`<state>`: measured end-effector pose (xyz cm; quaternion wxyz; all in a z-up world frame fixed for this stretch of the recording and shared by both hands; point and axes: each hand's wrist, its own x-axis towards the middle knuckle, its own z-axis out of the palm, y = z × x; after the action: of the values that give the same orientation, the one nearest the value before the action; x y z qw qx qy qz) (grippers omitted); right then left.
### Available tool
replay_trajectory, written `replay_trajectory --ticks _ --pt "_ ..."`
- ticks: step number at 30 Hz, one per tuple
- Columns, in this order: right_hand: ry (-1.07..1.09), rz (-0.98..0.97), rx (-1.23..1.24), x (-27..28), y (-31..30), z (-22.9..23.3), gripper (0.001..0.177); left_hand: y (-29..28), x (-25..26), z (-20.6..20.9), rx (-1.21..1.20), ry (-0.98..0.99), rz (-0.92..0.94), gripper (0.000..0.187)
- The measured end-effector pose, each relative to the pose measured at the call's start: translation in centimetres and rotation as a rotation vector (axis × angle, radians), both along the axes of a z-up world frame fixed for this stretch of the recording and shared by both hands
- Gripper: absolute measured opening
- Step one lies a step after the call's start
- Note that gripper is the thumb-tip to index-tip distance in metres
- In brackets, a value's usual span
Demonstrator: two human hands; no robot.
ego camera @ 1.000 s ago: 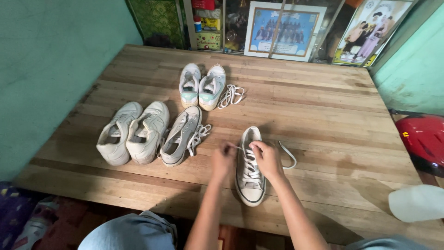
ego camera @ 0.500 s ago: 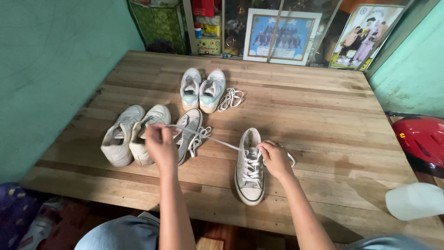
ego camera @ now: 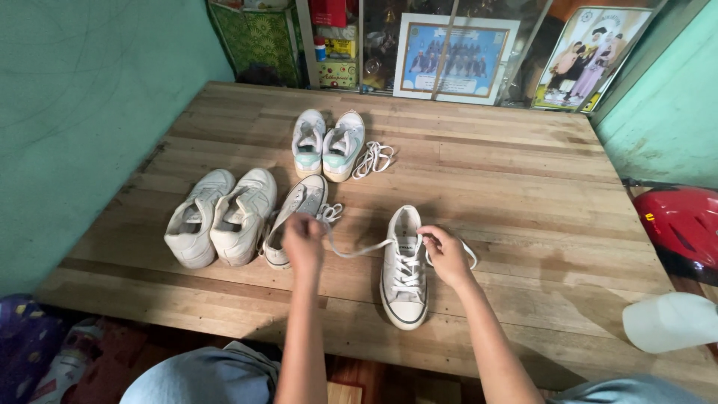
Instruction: The person removes a shoelace from a white sneaker and then re-laces the same shoe by threading the lace through the eyelets and tying a knot. The person then picks up a second white sneaker and begins threading a new lace through its eyelets.
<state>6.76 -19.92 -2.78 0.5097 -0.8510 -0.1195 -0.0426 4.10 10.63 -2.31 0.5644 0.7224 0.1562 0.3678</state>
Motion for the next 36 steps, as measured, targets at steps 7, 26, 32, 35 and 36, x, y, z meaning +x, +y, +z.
replay_trajectory --ticks 7,26,32,35,36 --pt "-0.073 -0.127 -0.07 1.1 -1.8 -5.1 0.016 -5.4 -0.2 -5.9 0.401 0.283 -0.027 0.031" --pt "-0.067 0.409 -0.775 8.6 3.4 -1.4 0.051 -18.7 -12.6 -3.9 0.299 0.489 -0.233 0.13" --pt "0.285 0.484 -0.721 9.3 1.8 -1.1 0.052 -18.3 -12.1 -4.8 0.351 0.469 -0.217 0.127" --pt "0.138 0.482 -0.734 8.0 1.8 0.0 0.045 -18.2 -11.8 -4.5 0.302 0.515 -0.243 0.125" --pt "0.067 0.486 -0.733 7.7 1.8 0.5 0.044 -18.2 -11.8 -4.4 0.309 0.508 -0.234 0.125"
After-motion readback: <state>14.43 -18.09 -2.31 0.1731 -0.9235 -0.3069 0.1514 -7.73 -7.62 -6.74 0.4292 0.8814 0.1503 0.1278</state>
